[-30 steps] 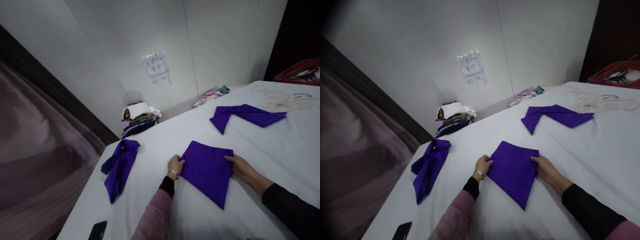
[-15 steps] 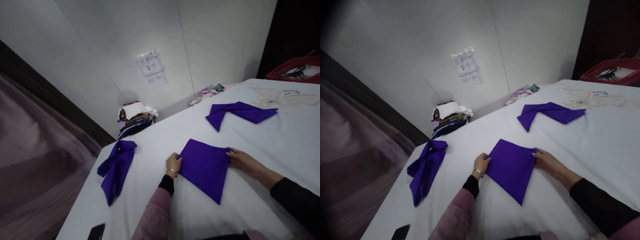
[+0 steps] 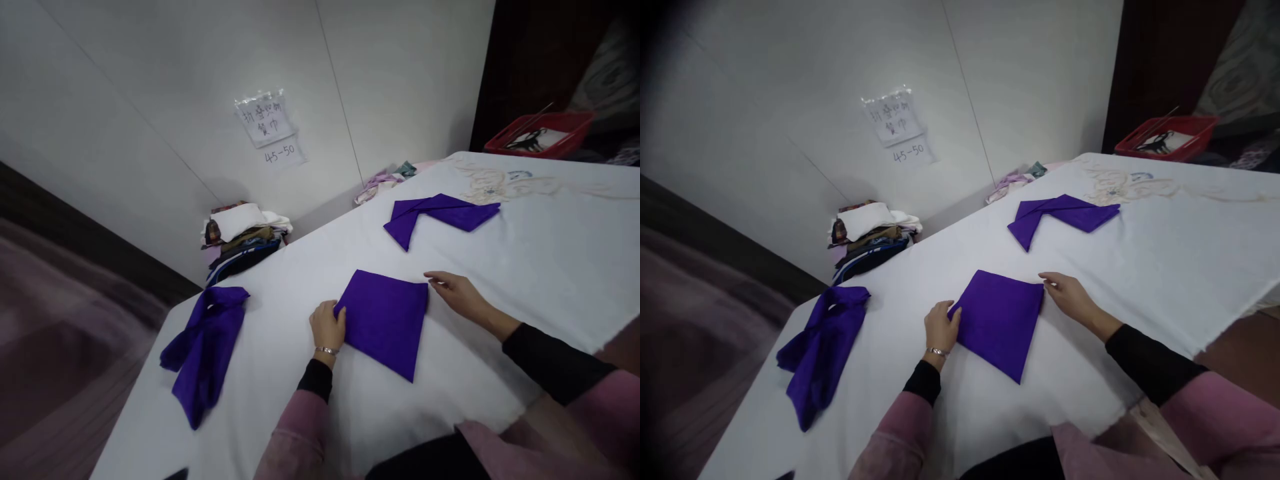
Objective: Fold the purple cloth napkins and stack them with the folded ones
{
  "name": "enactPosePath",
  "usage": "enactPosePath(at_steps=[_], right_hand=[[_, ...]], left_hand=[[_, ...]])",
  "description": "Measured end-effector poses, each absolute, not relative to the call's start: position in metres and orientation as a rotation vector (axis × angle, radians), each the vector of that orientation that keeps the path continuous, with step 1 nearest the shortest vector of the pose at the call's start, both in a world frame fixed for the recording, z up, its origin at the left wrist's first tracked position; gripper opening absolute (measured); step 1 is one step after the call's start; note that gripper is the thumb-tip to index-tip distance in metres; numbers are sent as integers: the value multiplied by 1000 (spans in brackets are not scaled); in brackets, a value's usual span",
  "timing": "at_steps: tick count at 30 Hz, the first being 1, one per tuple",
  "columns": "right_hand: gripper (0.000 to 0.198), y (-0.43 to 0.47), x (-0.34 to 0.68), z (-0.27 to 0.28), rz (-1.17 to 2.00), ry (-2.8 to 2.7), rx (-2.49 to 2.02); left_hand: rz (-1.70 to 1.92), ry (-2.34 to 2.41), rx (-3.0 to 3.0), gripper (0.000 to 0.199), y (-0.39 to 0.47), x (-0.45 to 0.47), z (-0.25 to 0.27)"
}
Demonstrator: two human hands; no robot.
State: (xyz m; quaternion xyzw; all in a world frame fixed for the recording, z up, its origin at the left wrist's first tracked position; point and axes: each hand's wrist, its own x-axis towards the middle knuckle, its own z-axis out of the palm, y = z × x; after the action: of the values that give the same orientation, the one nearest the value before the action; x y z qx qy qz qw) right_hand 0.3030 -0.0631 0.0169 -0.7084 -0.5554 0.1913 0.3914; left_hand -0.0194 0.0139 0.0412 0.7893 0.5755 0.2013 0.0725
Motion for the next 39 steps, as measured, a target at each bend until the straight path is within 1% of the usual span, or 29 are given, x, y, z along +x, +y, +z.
enactPosePath(at_steps=[2, 4, 7, 12, 20, 23, 26, 28, 30, 33, 35, 37, 39], right_hand=[[32, -58, 303, 15, 500, -1394, -1838], [33, -51, 307, 10, 591, -1344, -1880], [38, -44, 315, 3, 749, -1288, -1908], [37, -38, 316, 3, 783, -1304, -1892], [34, -39, 307, 10, 732, -1417, -1892], [32, -41, 305, 8, 700, -1454, -1888], [33, -44, 306, 7, 670, -1494, -1897], [34, -46, 307, 10, 613, -1548, -1926], [35, -50, 303, 15, 468, -1618, -1960], [37, -60, 275, 21, 246, -1725, -1834], [40, -71, 239, 22, 253, -1807, -1635], [46, -87, 198, 18, 322, -1924, -1466], [61, -104, 162, 9, 320, -2088, -1391]], left_hand=[[691, 1466, 2533, 22, -8, -7, 42], [703, 1190, 2598, 22, -35, 5, 42], [676, 1022, 2594, 27, -76, 19, 40], [588, 1103, 2627, 31, -113, 33, 32], [384, 1206, 2681, 11, -119, 34, 25], [373, 1221, 2676, 11, -121, 32, 25], [406, 1218, 2655, 15, -122, 31, 27], [462, 1199, 2639, 16, -119, 30, 30], [541, 1191, 2613, 14, -112, 27, 35], [647, 1224, 2577, 11, -97, 21, 41], [636, 1259, 2589, 16, -85, 19, 41], [539, 1300, 2622, 28, -74, 17, 38], [396, 1347, 2645, 39, -66, 15, 32]])
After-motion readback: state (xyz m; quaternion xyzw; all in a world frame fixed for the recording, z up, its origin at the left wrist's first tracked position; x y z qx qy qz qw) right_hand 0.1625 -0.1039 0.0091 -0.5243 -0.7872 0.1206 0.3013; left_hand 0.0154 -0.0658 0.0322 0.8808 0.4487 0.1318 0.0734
